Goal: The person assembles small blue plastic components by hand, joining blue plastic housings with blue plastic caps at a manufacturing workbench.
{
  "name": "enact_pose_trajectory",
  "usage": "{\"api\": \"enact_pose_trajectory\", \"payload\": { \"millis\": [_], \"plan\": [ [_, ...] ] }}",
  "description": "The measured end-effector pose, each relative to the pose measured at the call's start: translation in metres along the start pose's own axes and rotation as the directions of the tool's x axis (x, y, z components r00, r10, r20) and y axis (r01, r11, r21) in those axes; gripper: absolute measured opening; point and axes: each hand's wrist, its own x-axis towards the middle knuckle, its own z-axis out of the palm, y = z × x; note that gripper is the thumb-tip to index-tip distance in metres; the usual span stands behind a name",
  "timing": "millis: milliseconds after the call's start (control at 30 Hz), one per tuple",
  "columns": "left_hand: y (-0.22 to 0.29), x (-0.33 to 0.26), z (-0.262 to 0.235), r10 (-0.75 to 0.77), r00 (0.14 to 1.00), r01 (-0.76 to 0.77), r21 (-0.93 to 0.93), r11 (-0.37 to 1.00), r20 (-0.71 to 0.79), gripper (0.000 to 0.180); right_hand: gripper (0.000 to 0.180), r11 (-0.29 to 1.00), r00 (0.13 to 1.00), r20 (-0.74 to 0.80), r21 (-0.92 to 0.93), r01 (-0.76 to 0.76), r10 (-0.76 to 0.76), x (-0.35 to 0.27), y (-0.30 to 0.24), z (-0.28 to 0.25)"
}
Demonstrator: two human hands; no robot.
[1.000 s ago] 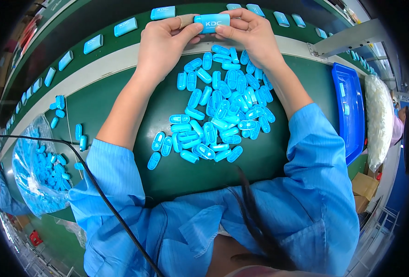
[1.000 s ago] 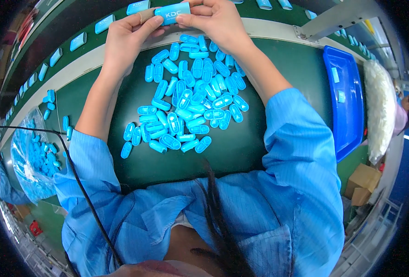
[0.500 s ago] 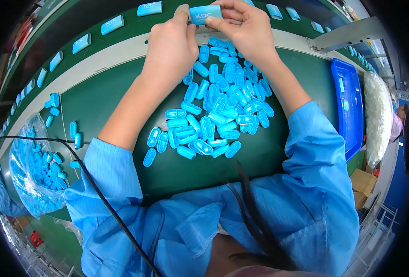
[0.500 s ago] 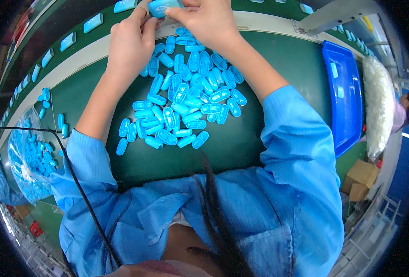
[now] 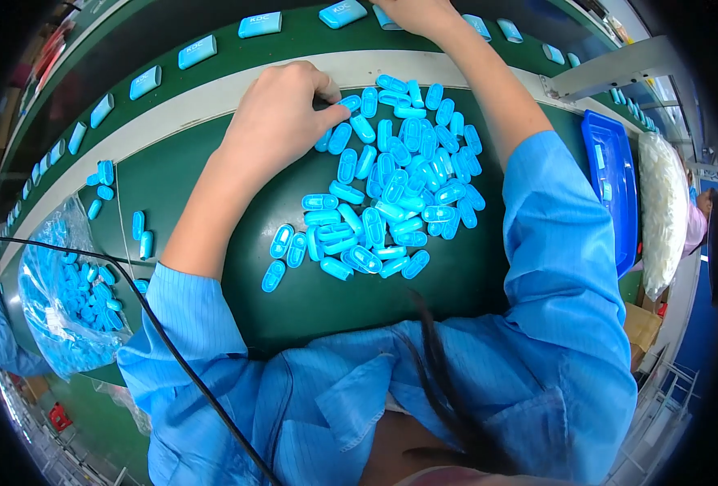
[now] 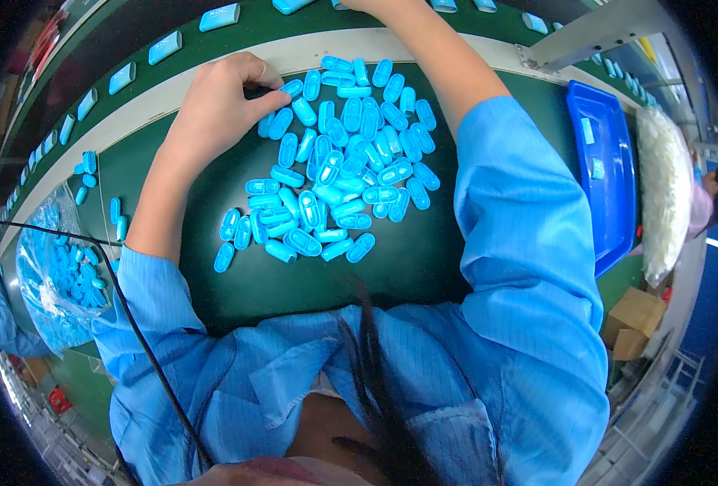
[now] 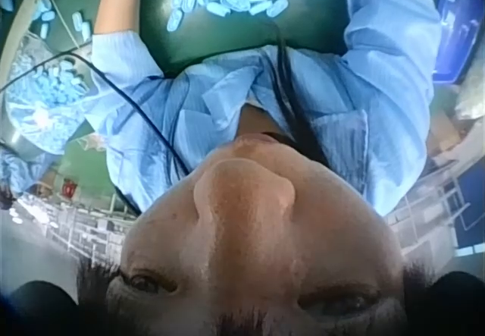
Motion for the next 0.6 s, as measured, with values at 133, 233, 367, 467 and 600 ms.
{"api": "enact_pose_trajectory", "payload": {
  "millis": [133,233,367,467,600],
  "plan": [
    [-0.002,0.001,0.010,0.099,0.989,-0.077,0.191,0.979,-0.108,0.018,0.024,0.986,0.988,0.008,-0.068,0.151,-0.151,-0.016,0.003,-0.002],
    [-0.013,-0.001,0.015,0.233,0.951,-0.191,0.208,0.959,-0.203,0.019,0.024,0.989,0.997,0.050,0.126,-0.072,0.067,-0.031,-0.023,-0.020],
    [-0.014,0.006,0.013,0.128,0.974,-0.120,0.050,0.991,-0.186,0.020,0.016,0.564,0.935,0.301,0.746,-0.353,0.187,-0.049,-0.034,-0.030],
    [-0.027,0.020,0.010,-0.055,0.982,0.007,-0.252,0.968,-0.183,0.024,0.017,0.455,0.965,0.240,0.851,-0.262,0.106,-0.063,-0.033,-0.021],
    [-0.029,0.024,0.011,-0.224,0.973,0.089,-0.788,0.609,-0.063,0.030,0.028,0.355,0.942,0.295,0.873,-0.334,0.160,-0.073,-0.034,-0.014]
  ]
}}
